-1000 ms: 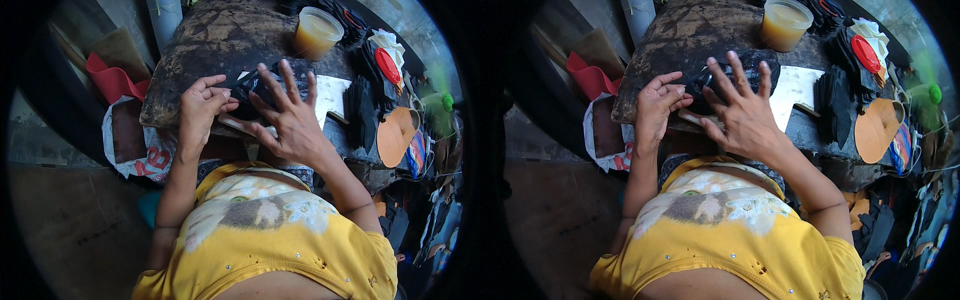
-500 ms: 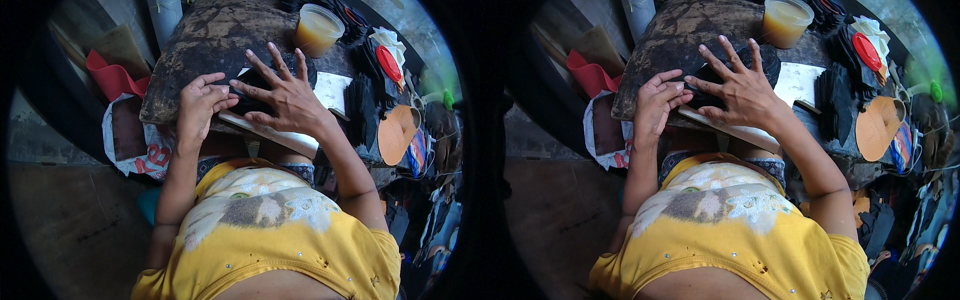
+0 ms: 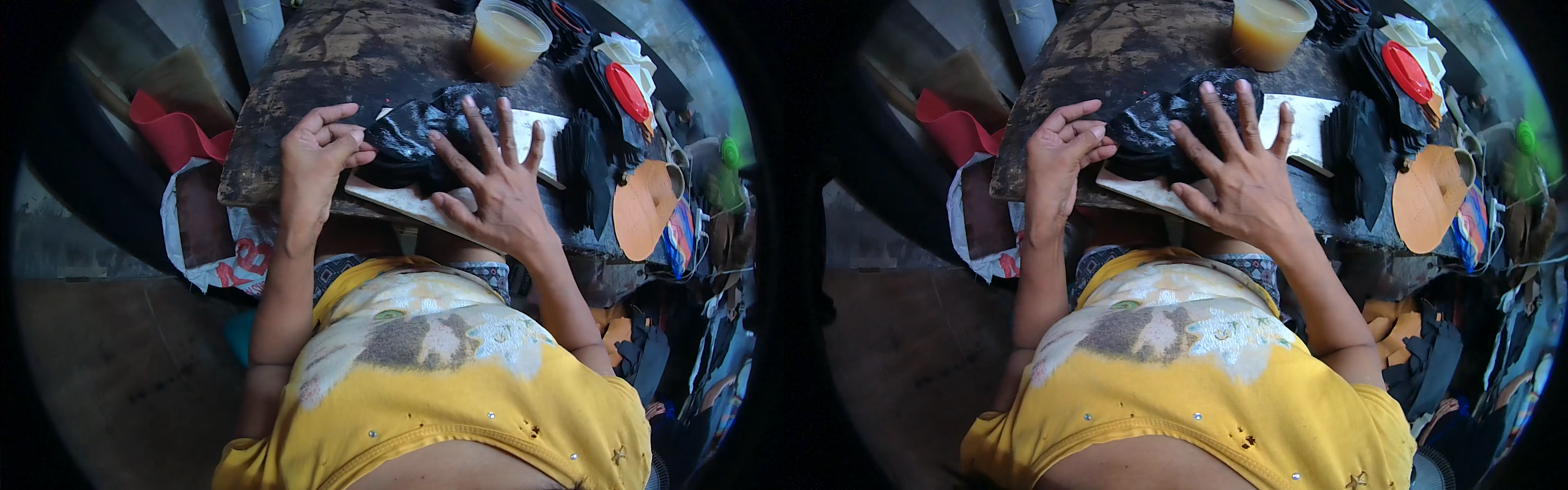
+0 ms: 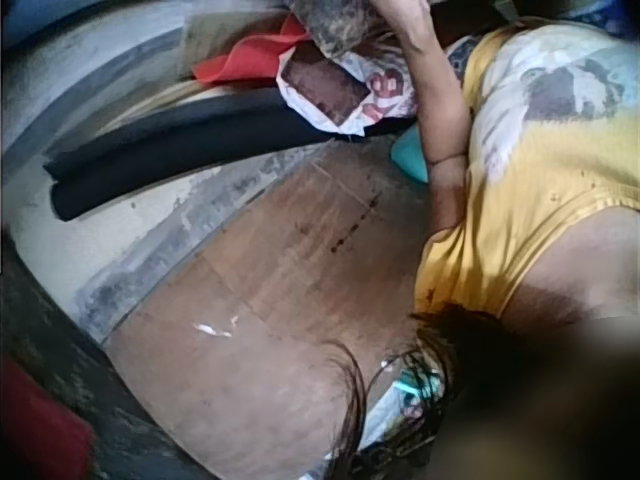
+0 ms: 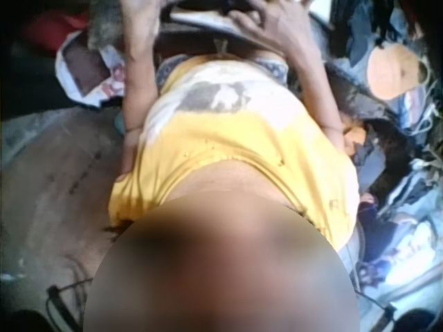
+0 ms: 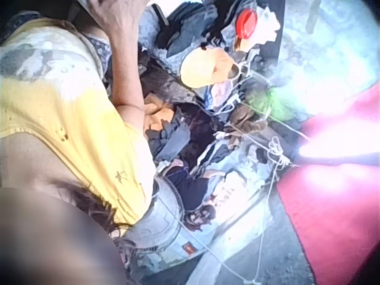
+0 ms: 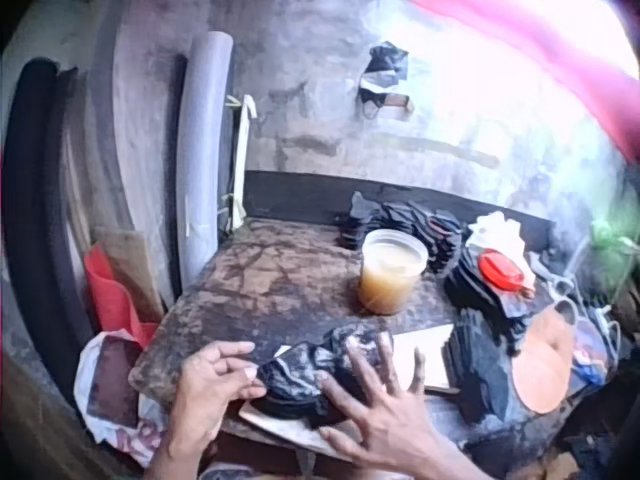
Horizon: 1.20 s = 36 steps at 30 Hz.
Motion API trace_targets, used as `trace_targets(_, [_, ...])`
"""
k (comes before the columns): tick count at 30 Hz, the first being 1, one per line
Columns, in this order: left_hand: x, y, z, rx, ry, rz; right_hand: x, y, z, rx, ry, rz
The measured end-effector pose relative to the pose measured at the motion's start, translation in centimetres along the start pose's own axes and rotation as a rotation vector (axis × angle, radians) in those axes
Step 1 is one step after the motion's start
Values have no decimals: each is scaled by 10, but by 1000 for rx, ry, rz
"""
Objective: The person repeatedly applies a liquid from a plastic container onto black leather pieces using a brush, then rubs the liquid into the surface with their fingers. The person handles multiple leather pieces one at a time, placing them on a white board on the table.
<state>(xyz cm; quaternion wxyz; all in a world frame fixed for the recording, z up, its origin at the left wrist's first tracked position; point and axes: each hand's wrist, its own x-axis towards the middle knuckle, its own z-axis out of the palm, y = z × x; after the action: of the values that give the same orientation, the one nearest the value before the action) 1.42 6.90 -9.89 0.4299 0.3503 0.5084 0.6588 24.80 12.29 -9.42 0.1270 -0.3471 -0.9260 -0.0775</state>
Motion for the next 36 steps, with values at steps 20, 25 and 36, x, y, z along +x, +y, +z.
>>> trace_targets(20, [1,3,-19,-106,-113,-132,30,-49,24,225,97,-112])
trace_targets(25, [3,1,-20,-28,-116,-111,22,-22,-1,623,13,-128])
trace_targets(36, [3,3,-13,14,-89,-88,-6,18,25,181,62,82])
